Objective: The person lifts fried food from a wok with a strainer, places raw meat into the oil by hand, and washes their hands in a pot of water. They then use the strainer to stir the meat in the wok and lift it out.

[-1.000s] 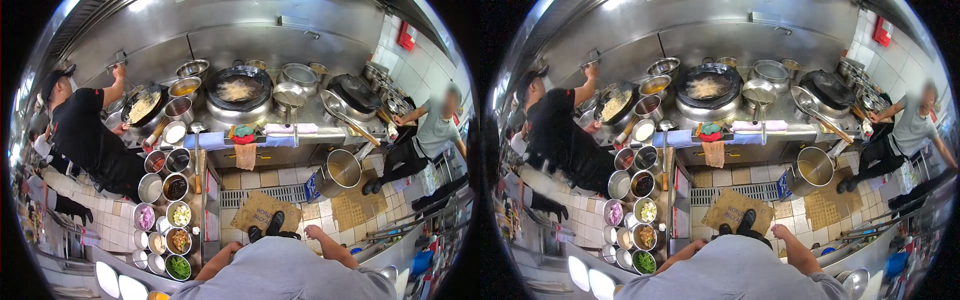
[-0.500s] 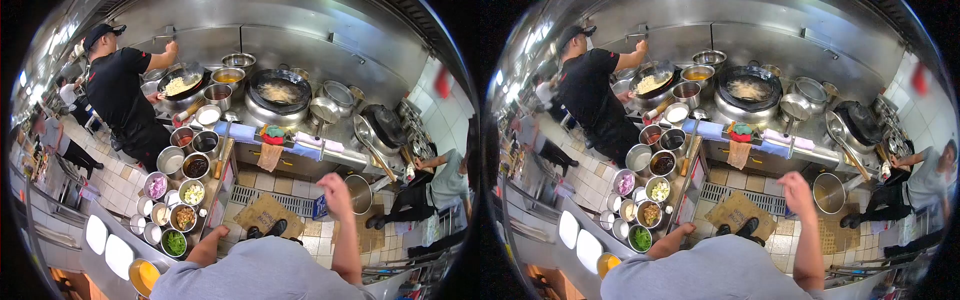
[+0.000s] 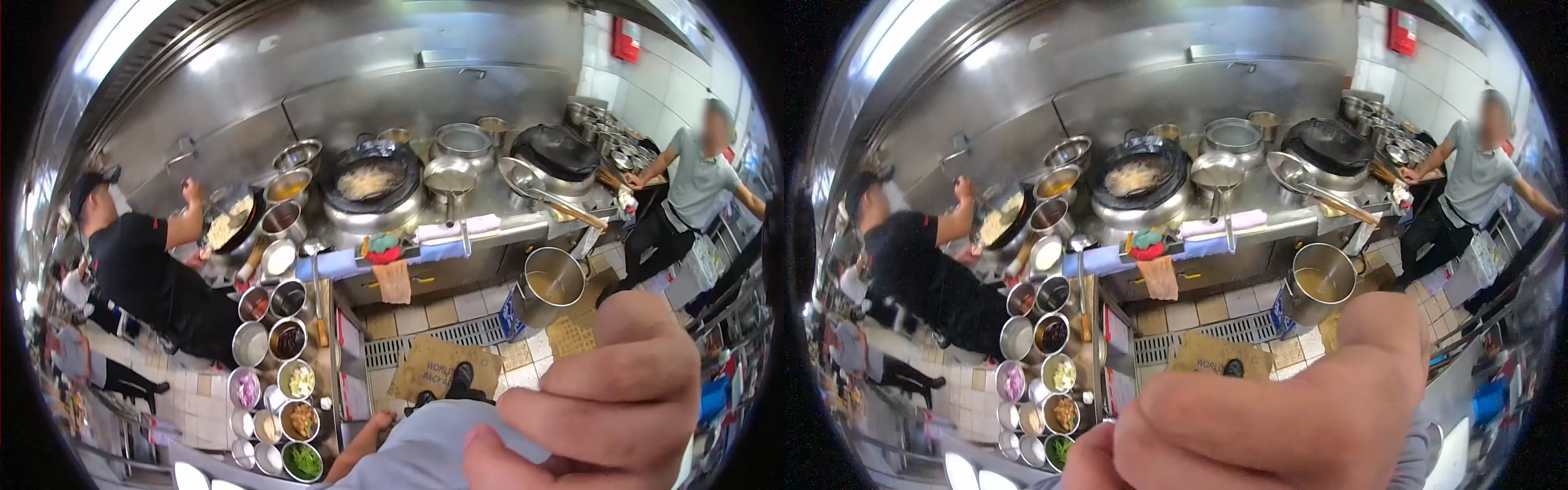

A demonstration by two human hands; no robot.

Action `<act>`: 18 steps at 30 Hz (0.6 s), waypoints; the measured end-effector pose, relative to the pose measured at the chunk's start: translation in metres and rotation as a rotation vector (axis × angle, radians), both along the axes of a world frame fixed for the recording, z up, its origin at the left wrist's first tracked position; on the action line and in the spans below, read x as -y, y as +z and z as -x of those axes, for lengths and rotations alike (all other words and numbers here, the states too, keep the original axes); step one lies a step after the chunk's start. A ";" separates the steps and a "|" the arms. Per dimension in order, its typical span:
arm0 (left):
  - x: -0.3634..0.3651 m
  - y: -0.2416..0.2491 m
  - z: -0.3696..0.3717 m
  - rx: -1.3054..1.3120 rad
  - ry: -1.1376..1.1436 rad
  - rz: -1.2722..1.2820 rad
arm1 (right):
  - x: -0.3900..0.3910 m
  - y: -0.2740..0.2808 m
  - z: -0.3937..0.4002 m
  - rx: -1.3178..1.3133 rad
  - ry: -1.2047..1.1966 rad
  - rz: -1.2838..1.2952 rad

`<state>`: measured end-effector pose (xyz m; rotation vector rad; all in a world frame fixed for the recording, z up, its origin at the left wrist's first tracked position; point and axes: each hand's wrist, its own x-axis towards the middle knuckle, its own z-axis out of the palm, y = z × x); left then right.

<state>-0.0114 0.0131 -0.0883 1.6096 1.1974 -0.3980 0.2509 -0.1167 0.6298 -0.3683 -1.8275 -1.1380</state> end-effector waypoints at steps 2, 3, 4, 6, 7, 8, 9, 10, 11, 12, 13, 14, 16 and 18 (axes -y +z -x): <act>0.003 -0.014 0.011 0.072 -0.032 -0.085 | 0.013 -0.003 0.004 -0.045 -0.040 0.154; 0.009 -0.017 0.023 0.146 -0.038 -0.159 | 0.015 -0.003 0.010 -0.189 -0.015 0.234; 0.009 -0.016 0.028 0.148 -0.057 -0.154 | 0.015 -0.003 0.011 -0.326 0.012 0.307; 0.003 -0.015 0.028 0.021 -0.033 0.054 | 0.005 -0.016 -0.003 -0.133 0.028 0.230; 0.003 -0.012 0.031 0.002 0.121 0.194 | -0.002 -0.018 0.000 -0.094 0.073 0.249; 0.002 -0.009 0.031 -0.008 0.103 0.198 | -0.003 -0.019 0.000 -0.056 0.116 0.267; 0.000 -0.005 0.026 -0.003 0.047 0.164 | 0.013 -0.008 -0.010 0.187 -0.068 0.668; -0.002 -0.002 0.027 -0.002 0.006 0.138 | 0.005 -0.018 -0.005 0.251 -0.005 0.771; -0.005 0.001 0.025 -0.001 -0.008 0.125 | -0.015 -0.036 0.004 0.321 0.090 0.866; -0.011 0.006 0.020 0.007 0.000 0.124 | -0.032 -0.061 0.006 0.311 0.188 1.012; -0.016 0.015 0.014 0.016 0.031 0.142 | -0.051 -0.091 0.004 0.312 0.287 1.157; -0.019 0.025 0.008 0.024 0.084 0.174 | -0.068 -0.127 -0.002 0.255 0.292 1.317; -0.023 0.044 -0.005 0.071 0.184 0.223 | -0.099 -0.225 -0.027 0.109 -0.054 1.309; -0.021 0.049 -0.022 0.152 0.272 0.241 | -0.112 -0.349 -0.070 0.230 -0.528 1.642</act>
